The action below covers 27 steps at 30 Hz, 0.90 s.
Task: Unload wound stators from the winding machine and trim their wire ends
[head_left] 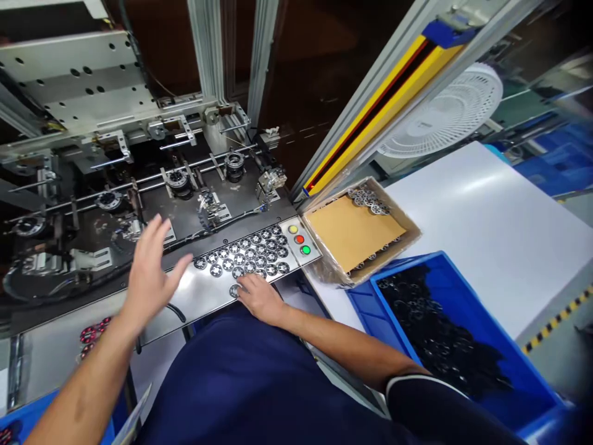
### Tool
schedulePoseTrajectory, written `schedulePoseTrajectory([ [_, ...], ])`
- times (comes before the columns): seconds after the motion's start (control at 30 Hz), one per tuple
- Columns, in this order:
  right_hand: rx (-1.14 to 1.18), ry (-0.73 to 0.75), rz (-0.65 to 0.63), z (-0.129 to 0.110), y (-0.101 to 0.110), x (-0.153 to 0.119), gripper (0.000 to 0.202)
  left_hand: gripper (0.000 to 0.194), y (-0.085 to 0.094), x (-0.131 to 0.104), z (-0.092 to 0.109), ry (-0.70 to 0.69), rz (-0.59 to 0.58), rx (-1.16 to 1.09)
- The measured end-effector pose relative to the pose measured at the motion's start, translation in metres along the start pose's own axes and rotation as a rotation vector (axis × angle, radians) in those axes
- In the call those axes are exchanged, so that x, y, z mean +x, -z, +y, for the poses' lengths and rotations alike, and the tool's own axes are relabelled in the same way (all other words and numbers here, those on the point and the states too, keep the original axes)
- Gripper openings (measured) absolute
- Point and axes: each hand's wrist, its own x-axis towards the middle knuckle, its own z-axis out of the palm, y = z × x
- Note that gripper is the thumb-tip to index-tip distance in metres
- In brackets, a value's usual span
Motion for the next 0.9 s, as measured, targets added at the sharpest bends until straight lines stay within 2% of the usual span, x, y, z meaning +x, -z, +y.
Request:
schedulePoseTrajectory([
  [0.1, -0.004, 0.128, -0.102, -0.014, -0.007, 0.028, 0.017, 0.057, -0.009, -0.069, 0.000, 0.300, -0.074, -0.295],
  [0.17, -0.008, 0.191, -0.157, -0.024, -0.012, 0.049, 0.018, 0.055, -0.017, -0.102, -0.004, 0.499, -0.063, -0.448],
  [0.23, -0.013, 0.229, -0.196, -0.033, -0.018, 0.066, 0.015, 0.054, -0.022, -0.126, -0.008, 0.627, -0.024, -0.524],
  [0.33, 0.001, 0.285, -0.230, -0.041, -0.023, 0.082, 0.011, 0.055, -0.026, -0.147, -0.010, 0.773, 0.030, -0.622],
  [0.47, 0.114, 0.389, -0.220, -0.041, -0.021, 0.095, 0.010, 0.059, -0.030, -0.157, -0.005, 0.949, 0.088, -0.820],
  [0.57, 0.282, 0.457, -0.144, -0.047, -0.008, 0.103, 0.016, 0.061, -0.029, -0.155, 0.004, 1.023, 0.115, -1.044],
  [0.73, 0.566, 0.502, 0.043, -0.075, 0.027, 0.106, 0.021, 0.059, -0.013, -0.144, 0.024, 0.999, 0.180, -1.413],
  [0.9, 0.702, 0.548, 0.278, -0.092, 0.054, 0.108, 0.020, 0.048, 0.001, -0.135, 0.035, 0.965, 0.306, -1.538],
])
